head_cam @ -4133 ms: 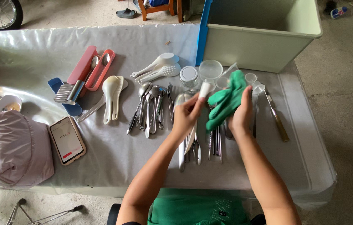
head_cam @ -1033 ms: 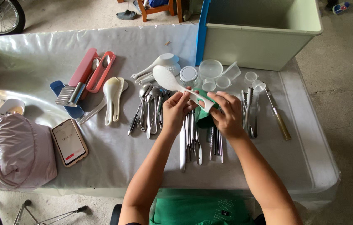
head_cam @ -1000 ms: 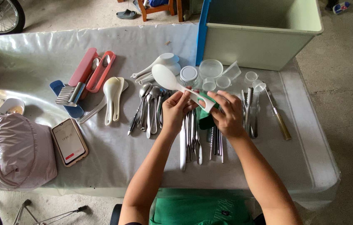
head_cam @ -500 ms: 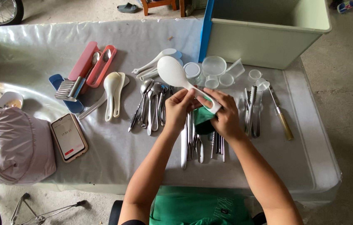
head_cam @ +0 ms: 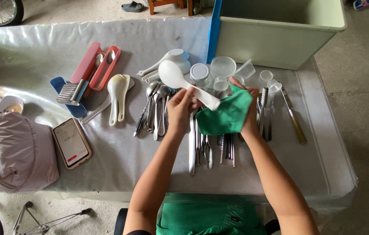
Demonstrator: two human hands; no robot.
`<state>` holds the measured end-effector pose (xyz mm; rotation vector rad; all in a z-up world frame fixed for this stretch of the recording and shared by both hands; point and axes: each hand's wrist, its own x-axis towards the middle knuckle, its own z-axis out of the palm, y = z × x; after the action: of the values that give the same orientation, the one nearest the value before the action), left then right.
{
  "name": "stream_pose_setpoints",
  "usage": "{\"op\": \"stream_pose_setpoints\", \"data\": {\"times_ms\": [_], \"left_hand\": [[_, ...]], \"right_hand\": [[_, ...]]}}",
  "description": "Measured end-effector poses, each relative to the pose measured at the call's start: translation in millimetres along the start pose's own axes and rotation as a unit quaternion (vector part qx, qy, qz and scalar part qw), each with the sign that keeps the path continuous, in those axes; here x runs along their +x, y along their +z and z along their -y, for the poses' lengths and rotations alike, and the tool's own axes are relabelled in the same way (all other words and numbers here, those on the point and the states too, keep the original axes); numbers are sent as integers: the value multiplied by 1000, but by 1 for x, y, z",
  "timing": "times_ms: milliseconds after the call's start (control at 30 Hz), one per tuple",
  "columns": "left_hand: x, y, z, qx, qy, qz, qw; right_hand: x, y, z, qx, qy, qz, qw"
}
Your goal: The person wipes various utensils on a table with a green cloth. They handle plastic spoons, metal spoons, forks, and a plastic spatula one at a time, wiping each item and placing it back on the table.
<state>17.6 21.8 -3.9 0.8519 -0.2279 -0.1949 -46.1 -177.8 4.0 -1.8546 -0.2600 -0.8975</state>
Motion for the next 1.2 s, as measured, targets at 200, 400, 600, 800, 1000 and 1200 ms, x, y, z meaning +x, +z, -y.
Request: {"op": "stream_pose_setpoints", "data": {"times_ms": [200,400,600,800,1000,1200], "left_hand": [[-4,10,6,18,-36,-61,997],[-1,6,16,-55,-16,-98,994],[0,2,21,-82,-22,-93,992],[-2,8,20,-5,15,-62,998],[2,-1,12,39,103,-94,989],[-14,20,25,192,64,46,978]], "right_hand": [[-12,5,1,257,217,-24,942],[-15,12,25,80,178,-23,980],[-8,14,53,-135,-108,25,985],[0,3,47,-122,-95,45,987],[-6,-5,18,139,131,-24,981],[8,-23,-3,338,216,-232,886]]}}
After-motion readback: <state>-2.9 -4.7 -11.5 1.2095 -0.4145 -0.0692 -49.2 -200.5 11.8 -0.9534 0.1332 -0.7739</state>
